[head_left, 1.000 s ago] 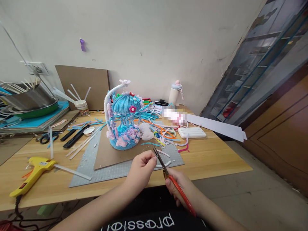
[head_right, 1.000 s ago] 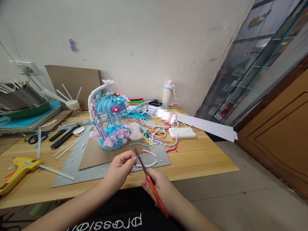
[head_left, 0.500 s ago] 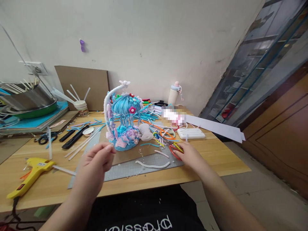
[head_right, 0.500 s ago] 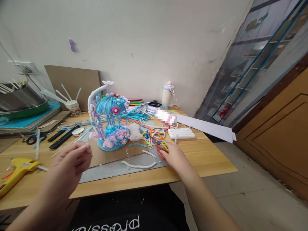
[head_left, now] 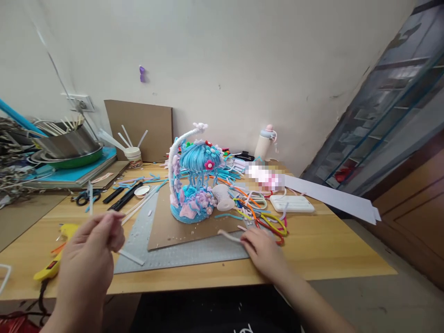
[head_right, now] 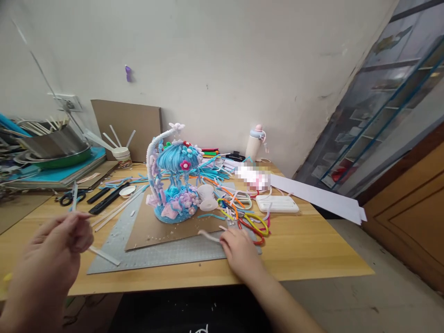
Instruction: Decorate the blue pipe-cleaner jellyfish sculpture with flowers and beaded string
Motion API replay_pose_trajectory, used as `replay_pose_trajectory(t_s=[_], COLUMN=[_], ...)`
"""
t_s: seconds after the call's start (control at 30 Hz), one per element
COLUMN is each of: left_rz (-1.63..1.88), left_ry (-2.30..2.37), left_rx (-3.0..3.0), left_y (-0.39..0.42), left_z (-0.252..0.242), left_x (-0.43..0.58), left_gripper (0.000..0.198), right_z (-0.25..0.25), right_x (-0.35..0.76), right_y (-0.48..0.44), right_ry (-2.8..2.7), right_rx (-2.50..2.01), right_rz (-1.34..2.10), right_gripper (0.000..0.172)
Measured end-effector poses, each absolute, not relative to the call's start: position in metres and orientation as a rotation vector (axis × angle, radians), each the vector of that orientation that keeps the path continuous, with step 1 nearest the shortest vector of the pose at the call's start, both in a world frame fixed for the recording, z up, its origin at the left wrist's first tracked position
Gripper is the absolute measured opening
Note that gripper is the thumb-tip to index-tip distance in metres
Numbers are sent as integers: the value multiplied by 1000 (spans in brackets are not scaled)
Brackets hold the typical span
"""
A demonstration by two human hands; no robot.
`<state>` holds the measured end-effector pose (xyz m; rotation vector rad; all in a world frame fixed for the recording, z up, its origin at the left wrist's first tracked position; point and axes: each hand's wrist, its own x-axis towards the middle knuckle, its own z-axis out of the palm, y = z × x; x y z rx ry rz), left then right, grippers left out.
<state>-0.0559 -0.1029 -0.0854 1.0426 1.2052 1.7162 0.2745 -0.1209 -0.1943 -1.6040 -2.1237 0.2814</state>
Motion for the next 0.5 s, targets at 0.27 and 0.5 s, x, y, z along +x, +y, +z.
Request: replay_pose_trajectory(t_s=[0.27, 0.5], left_rz=[1190, 1102], left_ry=[1440, 1150], left_rx=[1612, 1273], left_y=[-87, -93], left_z=[-144, -138], left_x=[-48, -17], left_gripper=[26, 25], right_z=[-152, -136], right_x=[236, 139], right_y=[-110, -88], right_ry=[-1997, -1634], right_rx=[-1303, -1044], right_rz=[565, 1234], right_gripper=[18, 29])
